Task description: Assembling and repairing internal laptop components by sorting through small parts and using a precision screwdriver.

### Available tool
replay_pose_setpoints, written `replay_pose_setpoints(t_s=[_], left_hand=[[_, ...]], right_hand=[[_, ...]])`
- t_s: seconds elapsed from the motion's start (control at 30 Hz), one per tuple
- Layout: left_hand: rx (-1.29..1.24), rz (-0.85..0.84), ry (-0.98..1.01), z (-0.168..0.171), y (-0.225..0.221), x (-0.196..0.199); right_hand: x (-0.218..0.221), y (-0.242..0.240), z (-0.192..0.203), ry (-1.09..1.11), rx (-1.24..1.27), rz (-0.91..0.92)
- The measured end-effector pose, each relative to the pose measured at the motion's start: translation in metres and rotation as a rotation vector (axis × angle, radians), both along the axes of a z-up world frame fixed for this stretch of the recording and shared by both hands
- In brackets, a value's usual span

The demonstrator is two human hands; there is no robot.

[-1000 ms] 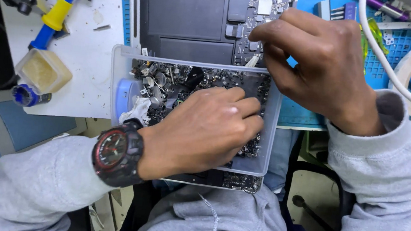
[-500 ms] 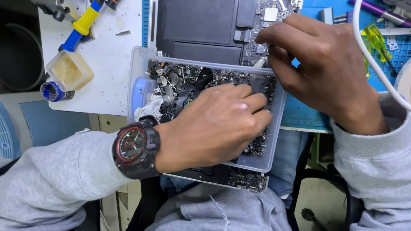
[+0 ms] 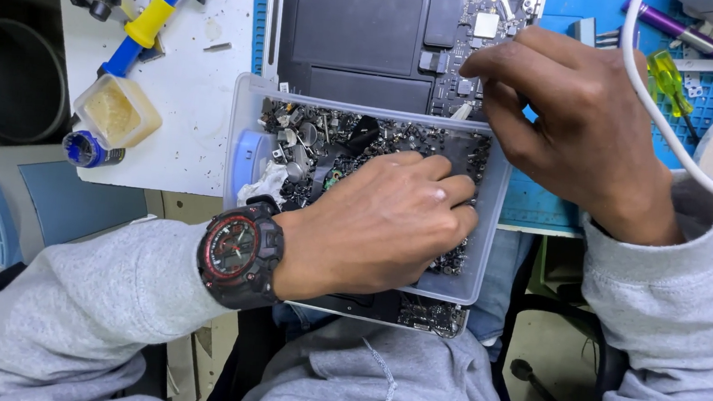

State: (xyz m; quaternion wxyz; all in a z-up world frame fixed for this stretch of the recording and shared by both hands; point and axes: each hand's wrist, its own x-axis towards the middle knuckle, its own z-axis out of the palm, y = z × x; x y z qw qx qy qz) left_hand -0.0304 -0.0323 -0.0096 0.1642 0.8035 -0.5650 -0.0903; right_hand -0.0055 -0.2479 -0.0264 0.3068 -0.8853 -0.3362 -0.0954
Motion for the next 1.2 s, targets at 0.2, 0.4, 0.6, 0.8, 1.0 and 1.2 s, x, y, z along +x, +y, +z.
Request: replay_pose_setpoints(t_s=[0.2, 0.4, 0.6, 0.8, 1.0, 1.2], left_hand=[[0.0, -0.028, -0.036, -0.001, -0.002, 0.0], [-0.038, -0.006, -0.124, -0.007, -0.007, -0.002], [-0.041, 0.024, -0.072, -0.008, -0.012, -0.004], [0.041, 0.035, -0.023, 0.009, -0.005, 0.003], [-0.344, 0.28, 0.693, 0.072, 0.024, 0.005], [-0.636, 0.36, 1.526, 0.059, 0.047, -0.005]], right_hand=[[-0.002, 0.002, 0.003, 0.017, 0.013, -0.028], [-0.002, 0.001, 0.001, 0.019, 0.007, -0.026], [-0.003, 0.0, -0.001, -0.005, -0.009, -0.044], [-0.002, -0.002, -0.003, -0.048, -0.035, -0.047], [-0.001, 0.002, -0.003, -0.13, -0.089, -0.131], [-0.001, 0.003, -0.004, -0.085, -0.071, -0.142]])
